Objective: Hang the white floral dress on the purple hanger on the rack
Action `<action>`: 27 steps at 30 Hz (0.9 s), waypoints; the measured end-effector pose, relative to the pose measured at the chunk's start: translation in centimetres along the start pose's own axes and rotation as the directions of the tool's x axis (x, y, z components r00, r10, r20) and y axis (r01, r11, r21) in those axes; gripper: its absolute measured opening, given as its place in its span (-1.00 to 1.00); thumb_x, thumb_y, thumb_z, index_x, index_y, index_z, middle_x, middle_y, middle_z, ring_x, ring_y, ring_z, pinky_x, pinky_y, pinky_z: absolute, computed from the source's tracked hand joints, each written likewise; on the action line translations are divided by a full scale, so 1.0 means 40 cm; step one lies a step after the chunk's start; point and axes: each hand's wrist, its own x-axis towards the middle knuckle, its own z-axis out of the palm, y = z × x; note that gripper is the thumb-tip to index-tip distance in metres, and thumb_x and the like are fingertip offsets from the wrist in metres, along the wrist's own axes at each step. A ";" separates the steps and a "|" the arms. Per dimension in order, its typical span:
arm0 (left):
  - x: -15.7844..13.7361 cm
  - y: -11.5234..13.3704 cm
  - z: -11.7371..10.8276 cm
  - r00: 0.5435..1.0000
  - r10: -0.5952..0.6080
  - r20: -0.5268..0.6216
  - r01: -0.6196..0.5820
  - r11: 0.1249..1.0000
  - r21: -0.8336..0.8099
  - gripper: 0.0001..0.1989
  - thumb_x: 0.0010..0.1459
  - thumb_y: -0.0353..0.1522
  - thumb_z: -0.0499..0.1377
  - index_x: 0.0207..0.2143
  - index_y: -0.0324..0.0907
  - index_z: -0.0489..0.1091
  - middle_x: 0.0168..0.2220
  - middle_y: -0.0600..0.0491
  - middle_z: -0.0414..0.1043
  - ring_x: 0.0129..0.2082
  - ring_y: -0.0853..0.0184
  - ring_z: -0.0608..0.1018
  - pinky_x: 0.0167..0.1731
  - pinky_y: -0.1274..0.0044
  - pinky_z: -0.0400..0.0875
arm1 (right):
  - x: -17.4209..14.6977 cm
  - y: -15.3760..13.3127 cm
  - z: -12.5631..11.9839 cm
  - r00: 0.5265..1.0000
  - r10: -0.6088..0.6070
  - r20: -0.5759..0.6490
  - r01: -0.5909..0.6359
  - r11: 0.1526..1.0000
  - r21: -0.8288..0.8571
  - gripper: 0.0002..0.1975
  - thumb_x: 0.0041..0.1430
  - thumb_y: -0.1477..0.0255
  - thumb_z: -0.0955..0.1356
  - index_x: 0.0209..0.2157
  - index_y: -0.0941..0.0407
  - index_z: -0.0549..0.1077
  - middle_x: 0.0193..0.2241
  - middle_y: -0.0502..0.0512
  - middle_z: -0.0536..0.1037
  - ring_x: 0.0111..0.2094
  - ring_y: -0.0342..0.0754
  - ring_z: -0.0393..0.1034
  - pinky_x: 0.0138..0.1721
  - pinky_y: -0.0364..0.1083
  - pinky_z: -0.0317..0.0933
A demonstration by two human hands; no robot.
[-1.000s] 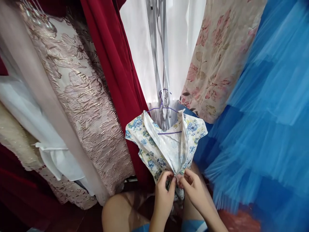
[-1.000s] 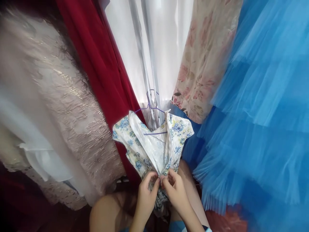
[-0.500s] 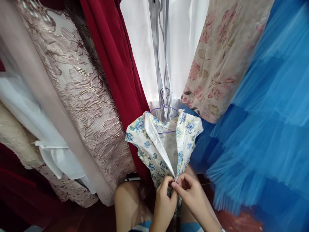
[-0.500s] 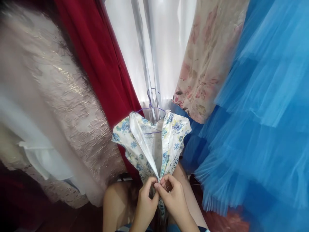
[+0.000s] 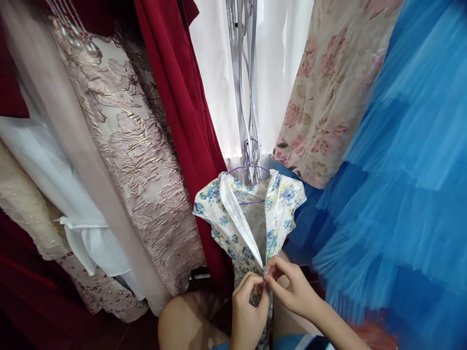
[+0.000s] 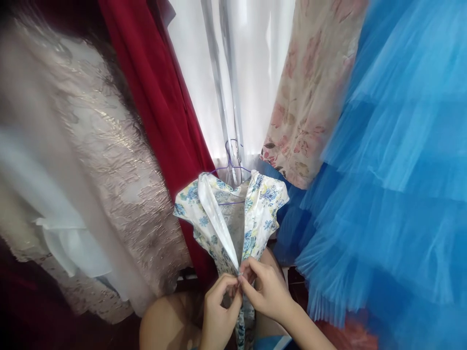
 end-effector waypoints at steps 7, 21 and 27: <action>-0.011 -0.002 -0.010 1.000 -0.008 0.024 0.009 1.000 -0.023 -0.86 0.26 -0.42 0.10 -0.39 -0.18 0.38 -0.45 0.08 0.26 -0.44 0.38 0.37 -0.40 0.59 0.26 | -0.007 0.001 0.015 1.000 0.006 -0.027 -0.006 1.000 -0.024 -0.79 0.29 0.35 0.31 -0.13 0.13 0.50 -0.44 0.06 0.53 -0.39 -0.03 0.46 -0.31 -0.10 0.29; -0.017 -0.009 0.005 0.999 -0.013 0.039 0.015 0.998 -0.066 -0.85 0.28 -0.41 0.09 -0.40 -0.19 0.33 -0.45 0.08 0.25 -0.44 0.39 0.34 -0.41 0.58 0.23 | -0.021 0.028 0.031 0.986 0.156 -0.065 -0.142 0.974 0.178 -0.86 0.24 0.33 0.39 -0.28 0.13 0.49 -0.53 -0.01 0.54 -0.50 -0.09 0.42 -0.44 -0.17 0.22; -0.015 -0.026 0.025 0.998 -0.045 0.043 0.049 0.993 -0.105 -0.83 0.25 -0.33 0.11 -0.41 -0.19 0.33 -0.49 0.07 0.27 -0.47 0.38 0.36 -0.44 0.58 0.25 | -0.035 0.051 0.046 0.971 0.116 -0.209 -0.080 0.982 0.171 -0.80 0.24 0.30 0.39 -0.36 0.14 0.52 -0.49 0.06 0.54 -0.47 -0.08 0.39 -0.43 -0.15 0.20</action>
